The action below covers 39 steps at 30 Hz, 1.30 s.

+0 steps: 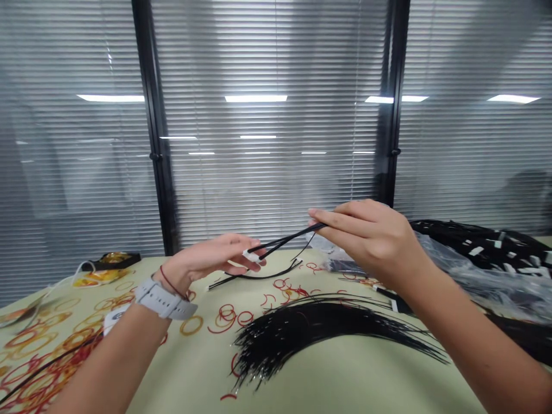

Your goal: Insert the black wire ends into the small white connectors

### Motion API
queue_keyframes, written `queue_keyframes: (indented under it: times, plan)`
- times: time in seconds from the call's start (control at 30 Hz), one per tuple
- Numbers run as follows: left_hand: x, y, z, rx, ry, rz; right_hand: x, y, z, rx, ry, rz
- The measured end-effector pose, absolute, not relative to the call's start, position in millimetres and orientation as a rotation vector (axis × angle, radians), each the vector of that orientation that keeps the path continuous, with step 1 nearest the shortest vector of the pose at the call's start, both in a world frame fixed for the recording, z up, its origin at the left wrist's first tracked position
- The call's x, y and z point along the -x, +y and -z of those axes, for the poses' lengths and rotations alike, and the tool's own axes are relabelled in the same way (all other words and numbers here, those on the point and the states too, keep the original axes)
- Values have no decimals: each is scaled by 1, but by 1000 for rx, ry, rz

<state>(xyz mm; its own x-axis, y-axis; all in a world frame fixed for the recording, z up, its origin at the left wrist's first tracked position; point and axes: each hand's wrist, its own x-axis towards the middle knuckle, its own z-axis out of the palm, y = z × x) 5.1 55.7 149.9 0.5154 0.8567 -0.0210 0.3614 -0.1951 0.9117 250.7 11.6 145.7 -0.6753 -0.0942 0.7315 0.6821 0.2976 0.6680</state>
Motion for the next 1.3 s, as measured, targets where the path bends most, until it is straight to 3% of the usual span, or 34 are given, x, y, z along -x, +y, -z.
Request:
queue_keyframes:
  times: [0.27, 0.6, 0.87, 1.03, 1.13, 1.3]
  plan:
    - [-15, 49, -149, -1724, 886, -498, -262, 28, -139, 537, -1859, 1360]
    - [-16, 43, -154, -1379, 646, -898, -273, 40, -136, 637, -1936, 1208]
    - [-16, 56, -149, -1814, 790, -1213, -263, 22, -145, 704, -2072, 158]
    - [-13, 65, -147, -1866, 773, -1405, -261, 20, -145, 595, -1844, -395]
    - [-10, 66, -147, -1847, 781, -1484, -262, 21, -146, 541, -1700, -422]
    - [-10, 66, -147, -1887, 791, -1479, -252, 12, -146, 726, -1800, -172]
